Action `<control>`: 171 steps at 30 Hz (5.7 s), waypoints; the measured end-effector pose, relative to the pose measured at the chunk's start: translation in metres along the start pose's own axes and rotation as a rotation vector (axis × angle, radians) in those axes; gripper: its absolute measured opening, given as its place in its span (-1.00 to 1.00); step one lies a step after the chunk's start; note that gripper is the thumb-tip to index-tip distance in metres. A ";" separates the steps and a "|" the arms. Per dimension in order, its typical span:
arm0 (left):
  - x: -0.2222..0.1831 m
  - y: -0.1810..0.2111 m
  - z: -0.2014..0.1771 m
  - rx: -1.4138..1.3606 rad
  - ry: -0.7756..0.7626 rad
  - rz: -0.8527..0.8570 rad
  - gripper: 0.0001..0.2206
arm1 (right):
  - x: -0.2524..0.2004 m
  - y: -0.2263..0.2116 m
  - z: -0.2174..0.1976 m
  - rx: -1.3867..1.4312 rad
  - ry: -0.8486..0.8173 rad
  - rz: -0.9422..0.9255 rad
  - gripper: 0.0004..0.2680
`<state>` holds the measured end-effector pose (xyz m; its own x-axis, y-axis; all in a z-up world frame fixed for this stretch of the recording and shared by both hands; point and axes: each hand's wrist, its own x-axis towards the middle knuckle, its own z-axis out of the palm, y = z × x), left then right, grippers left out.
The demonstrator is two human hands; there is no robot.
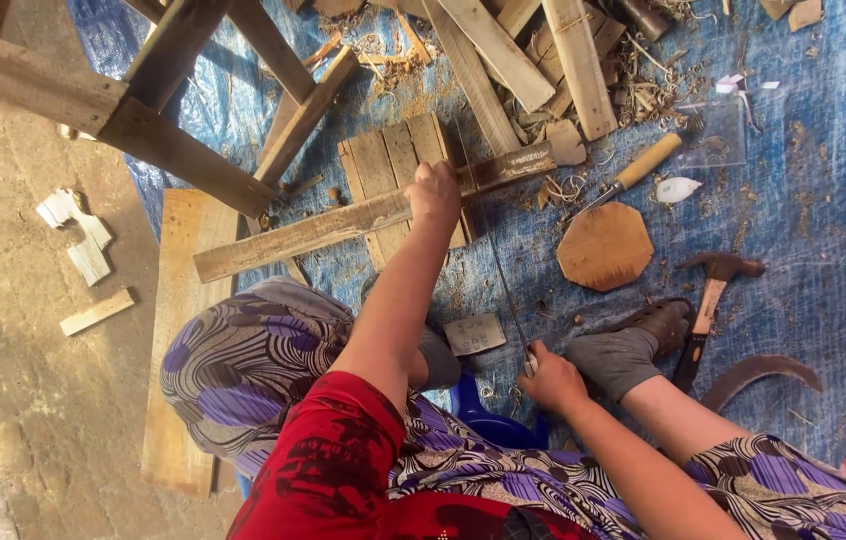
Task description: A person is using a thin saw blade to cut through a wooden plank while sitting on the ground.
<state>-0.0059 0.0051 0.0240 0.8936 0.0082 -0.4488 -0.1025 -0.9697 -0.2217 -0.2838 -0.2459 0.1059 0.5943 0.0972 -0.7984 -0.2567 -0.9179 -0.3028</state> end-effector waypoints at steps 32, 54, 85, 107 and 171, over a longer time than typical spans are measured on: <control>-0.025 -0.086 0.008 -0.263 0.070 0.014 -0.52 | 0.012 0.029 -0.004 0.151 -0.021 0.103 -0.39; -0.080 -0.065 -0.036 -0.262 -0.003 0.150 -0.83 | -0.080 0.074 -0.036 -0.231 -0.041 0.155 -0.46; -0.065 -0.046 -0.033 -0.306 0.077 0.142 -0.46 | -0.082 0.050 -0.032 -0.213 -0.013 0.147 -0.53; -0.069 -0.040 -0.034 -0.227 0.095 0.182 -0.78 | -0.086 0.054 -0.031 -0.211 -0.077 0.148 -0.49; -0.027 0.002 0.019 -0.376 0.118 0.051 -0.54 | -0.016 0.004 -0.032 -0.054 -0.055 0.114 -0.51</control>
<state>-0.0382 0.0080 0.0195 0.9380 -0.0496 -0.3432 -0.0008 -0.9900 0.1410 -0.2697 -0.2631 0.1342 0.5206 0.0109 -0.8537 -0.2773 -0.9435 -0.1812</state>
